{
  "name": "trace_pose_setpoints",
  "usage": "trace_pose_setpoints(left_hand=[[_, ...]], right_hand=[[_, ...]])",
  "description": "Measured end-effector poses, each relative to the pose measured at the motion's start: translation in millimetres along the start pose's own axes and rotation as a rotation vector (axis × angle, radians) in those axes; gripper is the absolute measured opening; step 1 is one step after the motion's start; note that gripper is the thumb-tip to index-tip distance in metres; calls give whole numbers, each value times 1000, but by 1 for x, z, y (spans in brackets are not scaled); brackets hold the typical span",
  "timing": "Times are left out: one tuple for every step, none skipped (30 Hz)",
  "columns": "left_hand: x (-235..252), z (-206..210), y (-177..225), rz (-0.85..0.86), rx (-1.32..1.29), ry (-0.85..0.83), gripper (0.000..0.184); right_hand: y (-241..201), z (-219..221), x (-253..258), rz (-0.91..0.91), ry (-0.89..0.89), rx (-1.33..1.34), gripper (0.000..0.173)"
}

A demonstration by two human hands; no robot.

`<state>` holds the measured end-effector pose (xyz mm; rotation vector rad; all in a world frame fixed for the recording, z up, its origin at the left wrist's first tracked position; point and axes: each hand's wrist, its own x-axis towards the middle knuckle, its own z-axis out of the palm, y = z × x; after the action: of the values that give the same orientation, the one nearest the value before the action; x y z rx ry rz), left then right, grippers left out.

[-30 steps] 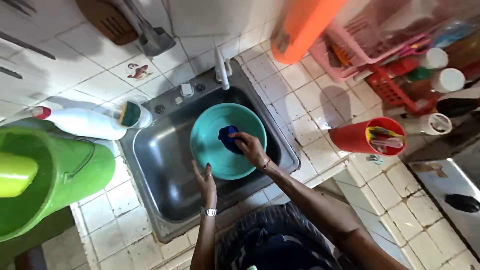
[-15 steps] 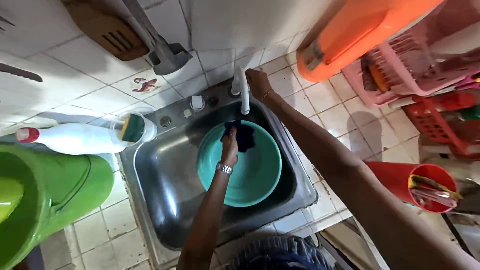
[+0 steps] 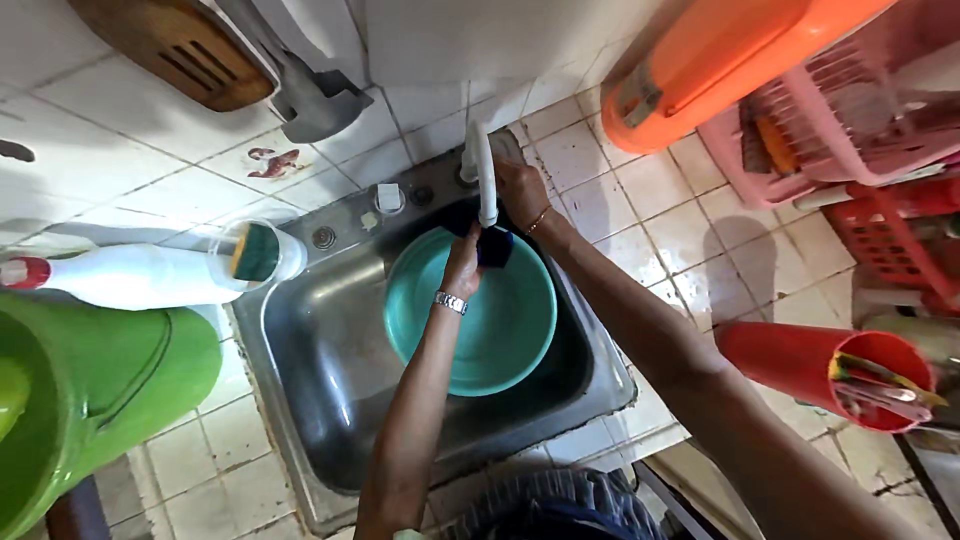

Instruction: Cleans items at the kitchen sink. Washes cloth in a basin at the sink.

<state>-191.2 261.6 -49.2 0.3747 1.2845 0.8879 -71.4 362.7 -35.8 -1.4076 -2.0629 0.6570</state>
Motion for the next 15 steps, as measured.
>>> trace_pose_setpoints(left_hand=[[-5,2,1,22,110,12,50],[-11,5,1,44,221,37,53],[-16,9,3,65,307,64,56],[-18,12,5,101,366,80,56],[-16,12,6,144,411,76,55],[-14,11,8,189,464,46,51],[-11,10,11,240,566,10,46],[-14,11,22,260,714,-38,46],[-19,15,37,263,917,-70,48],[-28,17,50,242,1125,-80,52],[-41,18,62,198,1231,-83,54],[-54,16,71,189,1231,-74,54],[-69,12,77,196,1124,-71,53],[-79,6,77,216,981,-63,52],[-82,-2,71,252,845,-45,52]], right_hand=[[4,3,-3,-25,17,14,26],[5,5,-5,-27,19,27,27],[4,5,-8,-22,21,44,28],[2,5,-10,-26,38,71,28],[-1,4,-15,-30,70,107,28],[-6,3,-24,-15,122,158,29],[-11,4,-37,27,183,225,30],[-18,6,-53,92,237,298,31],[-26,10,-72,175,253,365,32],[-31,17,-89,263,238,442,36],[-34,25,-102,355,180,542,42],[-37,33,-108,468,117,663,47],[-41,39,-108,624,55,789,56],[-43,44,-104,767,-13,886,69],[-43,49,-100,834,-58,932,78]])
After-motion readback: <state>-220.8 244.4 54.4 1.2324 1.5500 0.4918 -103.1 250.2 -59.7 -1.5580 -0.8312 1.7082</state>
